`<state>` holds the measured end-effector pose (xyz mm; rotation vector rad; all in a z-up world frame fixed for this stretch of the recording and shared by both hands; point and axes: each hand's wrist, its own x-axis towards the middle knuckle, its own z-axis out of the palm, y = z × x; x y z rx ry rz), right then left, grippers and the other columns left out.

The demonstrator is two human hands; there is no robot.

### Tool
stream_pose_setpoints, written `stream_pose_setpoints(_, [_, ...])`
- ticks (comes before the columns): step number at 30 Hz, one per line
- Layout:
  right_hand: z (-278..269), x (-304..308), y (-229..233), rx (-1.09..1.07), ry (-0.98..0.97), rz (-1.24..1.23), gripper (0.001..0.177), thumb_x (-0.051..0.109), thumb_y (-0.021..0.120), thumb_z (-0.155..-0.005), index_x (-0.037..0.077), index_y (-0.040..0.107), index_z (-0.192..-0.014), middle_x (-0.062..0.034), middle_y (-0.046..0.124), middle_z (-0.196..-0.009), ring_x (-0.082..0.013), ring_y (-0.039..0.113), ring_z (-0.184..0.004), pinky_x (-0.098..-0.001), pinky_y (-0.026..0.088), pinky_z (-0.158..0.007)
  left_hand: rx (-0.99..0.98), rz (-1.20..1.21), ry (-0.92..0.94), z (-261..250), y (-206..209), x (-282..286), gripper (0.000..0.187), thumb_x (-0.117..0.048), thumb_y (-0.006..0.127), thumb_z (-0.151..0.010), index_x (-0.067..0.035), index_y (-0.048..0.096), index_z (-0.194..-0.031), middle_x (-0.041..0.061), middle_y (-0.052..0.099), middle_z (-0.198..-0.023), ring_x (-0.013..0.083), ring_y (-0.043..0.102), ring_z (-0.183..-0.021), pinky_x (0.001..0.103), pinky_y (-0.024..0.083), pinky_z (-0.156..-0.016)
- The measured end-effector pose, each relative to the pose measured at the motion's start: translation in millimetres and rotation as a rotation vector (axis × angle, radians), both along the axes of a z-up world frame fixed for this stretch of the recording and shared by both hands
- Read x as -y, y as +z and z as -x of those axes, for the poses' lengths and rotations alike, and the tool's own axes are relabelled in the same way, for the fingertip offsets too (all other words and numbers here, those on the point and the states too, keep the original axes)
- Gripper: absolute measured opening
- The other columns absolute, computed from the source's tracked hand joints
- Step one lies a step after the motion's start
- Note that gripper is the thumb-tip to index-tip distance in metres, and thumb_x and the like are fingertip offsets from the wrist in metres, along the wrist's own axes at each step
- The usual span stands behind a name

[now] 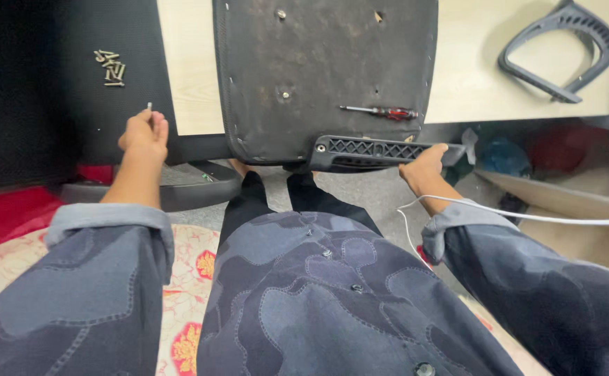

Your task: The person assembles a chair by attaching a black plastic frame to the underside of the seat using a screwdriver and screws. They align the frame, insert screws, and tighten them to secure the frame to the seat.

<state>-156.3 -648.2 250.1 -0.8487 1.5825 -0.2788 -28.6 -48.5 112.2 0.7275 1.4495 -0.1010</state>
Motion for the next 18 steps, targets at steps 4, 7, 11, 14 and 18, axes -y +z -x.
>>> stream_pose_setpoints(4, [4,-16,14,-0.074,-0.145,0.112,0.055,0.043,0.058,-0.090,0.011,0.057,-0.135,-0.0089,0.066,-0.133,-0.0304,0.068,-0.115,-0.0590,0.053,-0.096,-0.090,-0.032,-0.040,-15,-18,-29,0.011,-0.008,0.073,-0.091,0.002,0.074,-0.091,0.009,0.076,-0.083,0.0153,0.075,-0.070,0.027,0.067,-0.069])
stream_pose_setpoints(7, [-5,-19,16,-0.117,-0.214,0.184,0.054,0.035,0.064,-0.088,0.008,0.058,-0.134,-0.0107,0.067,-0.131,-0.0318,0.071,-0.110,-0.0583,0.057,-0.090,-0.126,-0.006,-0.066,-27,-29,-44,0.009,-0.011,0.069,-0.092,-0.003,0.075,-0.092,0.005,0.075,-0.085,0.0147,0.075,-0.074,0.030,0.066,-0.073])
stream_pose_setpoints(11, [-30,-32,10,-0.175,-0.270,0.238,0.054,0.025,0.071,-0.085,0.004,0.060,-0.133,-0.0131,0.069,-0.128,-0.0337,0.074,-0.103,-0.0573,0.063,-0.084,-0.184,0.017,-0.053,-45,-44,-57,0.010,-0.014,0.071,-0.092,-0.005,0.075,-0.092,0.002,0.075,-0.088,0.0143,0.074,-0.080,0.031,0.065,-0.076])
stream_pose_setpoints(14, [-57,-40,6,-0.177,-0.283,0.254,0.054,0.018,0.077,-0.083,0.001,0.061,-0.132,-0.0148,0.070,-0.125,-0.0351,0.077,-0.098,-0.0566,0.067,-0.078,-0.205,0.027,-0.043,-55,-55,-62,0.011,-0.014,0.070,-0.091,-0.004,0.075,-0.092,0.001,0.075,-0.089,0.0141,0.074,-0.081,0.031,0.065,-0.076])
stream_pose_setpoints(18, [-60,-44,16,-0.083,-0.311,0.215,0.052,0.009,0.076,-0.084,-0.001,0.058,-0.131,-0.0177,0.069,-0.122,-0.0383,0.078,-0.096,-0.0593,0.064,-0.077,-0.181,0.087,-0.117,-70,-68,-73,0.010,-0.012,0.067,-0.092,-0.007,0.075,-0.095,0.000,0.075,-0.090,0.0128,0.074,-0.081,0.031,0.063,-0.076])
